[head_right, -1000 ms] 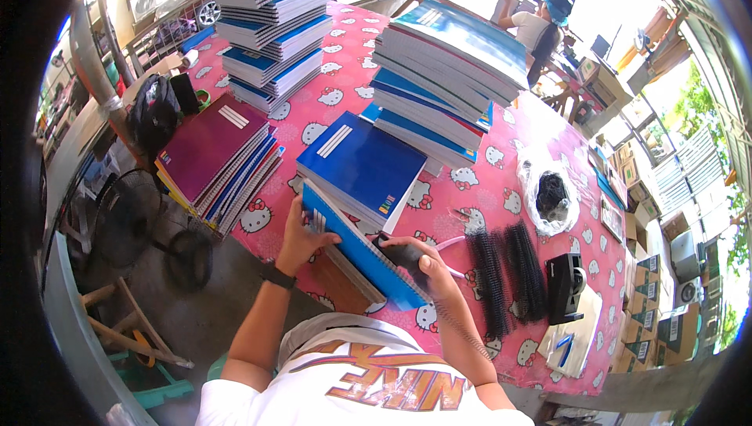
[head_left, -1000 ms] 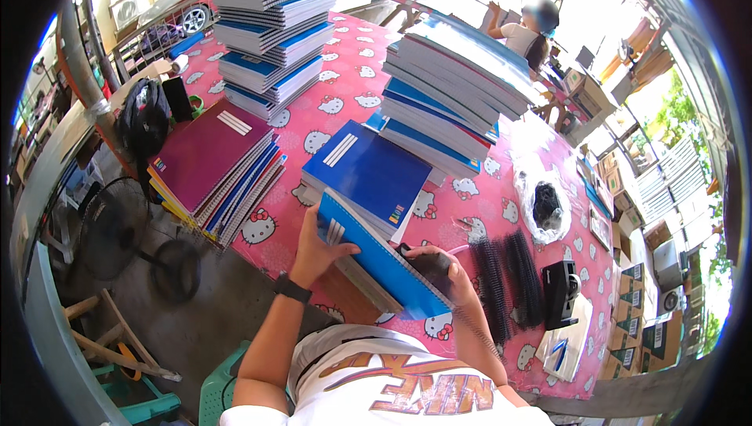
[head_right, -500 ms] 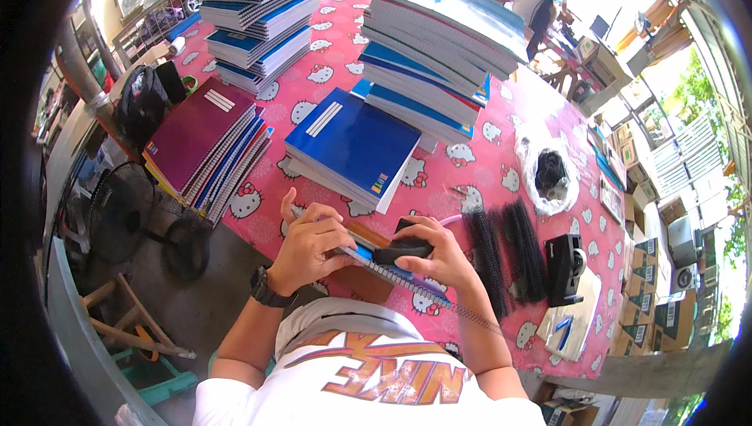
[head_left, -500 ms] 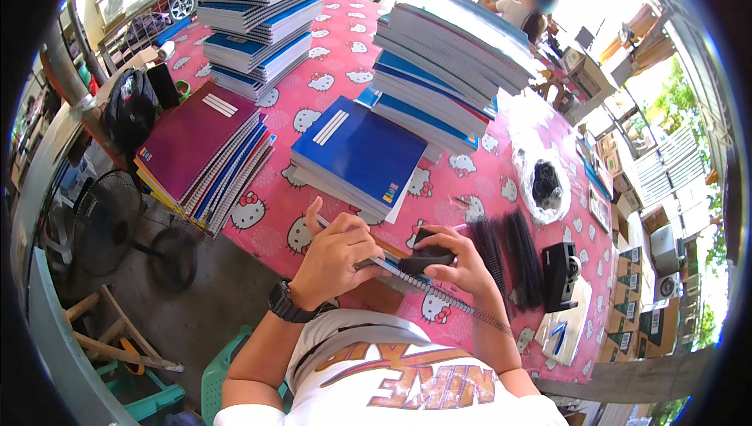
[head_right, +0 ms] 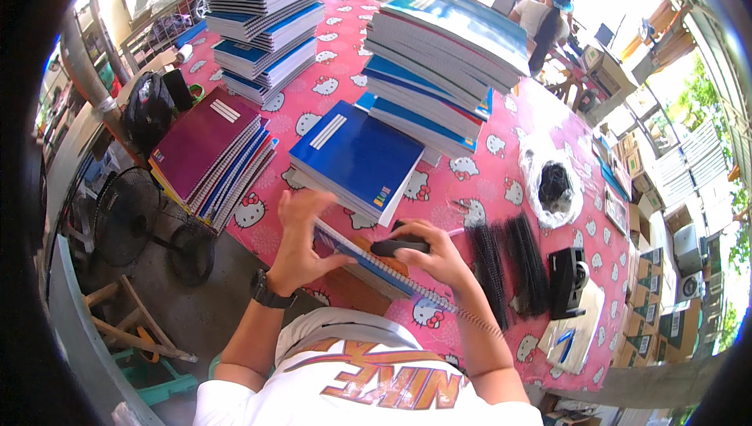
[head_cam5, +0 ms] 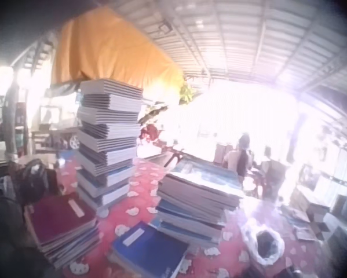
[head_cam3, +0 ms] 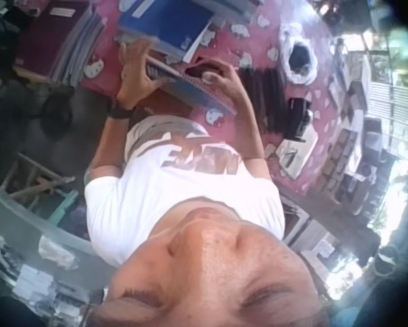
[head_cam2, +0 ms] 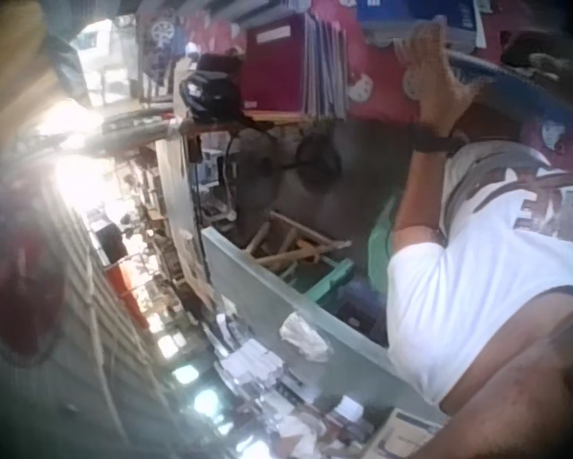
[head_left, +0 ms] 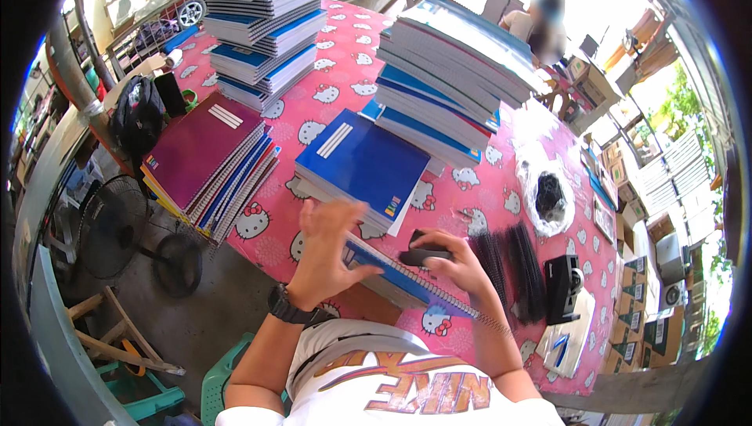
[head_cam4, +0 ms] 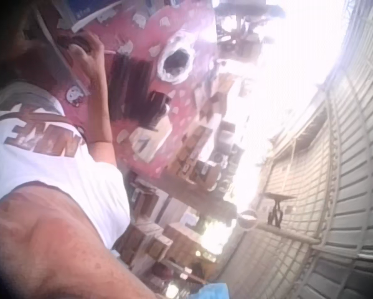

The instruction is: The person assembles spiral-bound notebooks by aligning stacks of pages and covers, threading plastic spiral coils through pre-punched holes, and trimming the ends with a tool.

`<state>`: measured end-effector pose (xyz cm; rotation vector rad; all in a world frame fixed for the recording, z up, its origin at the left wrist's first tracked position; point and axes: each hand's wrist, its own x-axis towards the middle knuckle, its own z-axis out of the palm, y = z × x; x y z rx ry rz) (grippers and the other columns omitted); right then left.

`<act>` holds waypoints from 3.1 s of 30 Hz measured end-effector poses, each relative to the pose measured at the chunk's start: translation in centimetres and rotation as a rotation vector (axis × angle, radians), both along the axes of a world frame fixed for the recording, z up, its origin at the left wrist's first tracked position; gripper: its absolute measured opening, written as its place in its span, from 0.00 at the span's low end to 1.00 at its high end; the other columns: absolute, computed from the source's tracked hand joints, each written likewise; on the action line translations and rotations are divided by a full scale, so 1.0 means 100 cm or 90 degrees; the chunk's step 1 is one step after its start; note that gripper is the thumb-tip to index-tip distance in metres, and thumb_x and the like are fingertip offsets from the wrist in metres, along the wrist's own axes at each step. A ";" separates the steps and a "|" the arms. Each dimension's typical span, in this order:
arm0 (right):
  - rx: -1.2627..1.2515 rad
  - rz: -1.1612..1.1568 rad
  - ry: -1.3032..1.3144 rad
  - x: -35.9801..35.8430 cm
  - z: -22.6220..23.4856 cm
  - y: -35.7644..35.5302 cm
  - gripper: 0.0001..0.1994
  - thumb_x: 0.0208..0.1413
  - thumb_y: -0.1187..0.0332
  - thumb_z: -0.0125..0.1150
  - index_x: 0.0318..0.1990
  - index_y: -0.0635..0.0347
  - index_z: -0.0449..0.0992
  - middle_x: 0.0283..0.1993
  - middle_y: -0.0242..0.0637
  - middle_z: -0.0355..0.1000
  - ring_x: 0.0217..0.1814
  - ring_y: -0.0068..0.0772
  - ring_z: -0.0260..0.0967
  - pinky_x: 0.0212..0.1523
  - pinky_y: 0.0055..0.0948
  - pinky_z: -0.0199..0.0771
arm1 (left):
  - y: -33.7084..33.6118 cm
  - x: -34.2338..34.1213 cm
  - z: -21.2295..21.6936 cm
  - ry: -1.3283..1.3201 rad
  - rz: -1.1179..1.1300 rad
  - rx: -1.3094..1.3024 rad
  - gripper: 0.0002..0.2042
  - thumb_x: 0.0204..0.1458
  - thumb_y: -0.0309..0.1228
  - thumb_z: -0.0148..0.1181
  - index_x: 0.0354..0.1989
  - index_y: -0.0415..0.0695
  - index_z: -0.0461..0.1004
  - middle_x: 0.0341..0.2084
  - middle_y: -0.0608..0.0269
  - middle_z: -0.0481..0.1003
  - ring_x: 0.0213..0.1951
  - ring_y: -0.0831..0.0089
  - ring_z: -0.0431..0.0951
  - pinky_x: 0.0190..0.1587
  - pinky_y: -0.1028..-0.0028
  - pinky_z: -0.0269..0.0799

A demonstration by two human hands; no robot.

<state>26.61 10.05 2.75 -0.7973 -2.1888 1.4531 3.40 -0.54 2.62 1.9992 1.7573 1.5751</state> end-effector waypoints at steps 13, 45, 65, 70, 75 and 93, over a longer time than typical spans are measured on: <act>0.016 0.044 -0.051 -0.029 0.016 -0.004 0.30 0.44 0.44 0.61 0.42 0.66 0.75 0.49 0.47 0.70 0.53 0.41 0.66 0.53 0.33 0.62 | 0.006 -0.023 -0.050 -0.704 -0.339 -0.195 0.14 0.39 0.20 0.68 0.30 0.46 0.68 0.26 0.74 0.64 0.31 0.84 0.64 0.34 0.83 0.63; -0.010 0.181 0.106 -0.060 0.028 -0.001 0.24 0.48 0.51 0.61 0.43 0.65 0.74 0.45 0.44 0.71 0.49 0.39 0.68 0.52 0.33 0.64 | 0.009 -0.020 -0.072 -0.864 -0.398 -0.084 0.09 0.46 0.24 0.64 0.34 0.44 0.71 0.31 0.70 0.71 0.37 0.78 0.69 0.56 0.72 0.57; 0.305 -0.001 -0.311 -0.019 -0.004 0.023 0.32 0.47 0.45 0.60 0.55 0.56 0.68 0.63 0.52 0.56 0.63 0.51 0.57 0.61 0.43 0.56 | 0.012 -0.013 -0.059 -0.883 -0.439 -0.083 0.08 0.48 0.21 0.60 0.37 0.41 0.73 0.35 0.65 0.73 0.40 0.77 0.72 0.52 0.73 0.64; 0.343 0.056 -0.091 0.011 0.099 -0.010 0.25 0.46 0.59 0.66 0.51 0.56 0.69 0.55 0.45 0.65 0.57 0.48 0.62 0.54 0.40 0.65 | 0.005 0.003 -0.021 -0.686 -0.293 -0.113 0.09 0.45 0.16 0.62 0.35 0.41 0.75 0.33 0.66 0.73 0.36 0.80 0.72 0.40 0.79 0.69; 0.511 -0.127 -0.025 -0.006 0.088 -0.062 0.21 0.44 0.66 0.67 0.48 0.57 0.71 0.37 0.41 0.68 0.40 0.42 0.66 0.43 0.38 0.68 | 0.009 0.049 0.021 -0.539 -0.351 -0.071 0.11 0.42 0.16 0.64 0.35 0.39 0.74 0.32 0.64 0.73 0.35 0.78 0.73 0.39 0.79 0.70; 0.478 -0.069 0.011 -0.030 0.096 -0.068 0.09 0.47 0.68 0.64 0.30 0.60 0.70 0.27 0.38 0.63 0.31 0.41 0.63 0.29 0.35 0.65 | -0.005 0.043 0.017 -0.479 -0.378 -0.050 0.09 0.43 0.18 0.64 0.34 0.39 0.74 0.29 0.63 0.74 0.33 0.77 0.75 0.38 0.78 0.71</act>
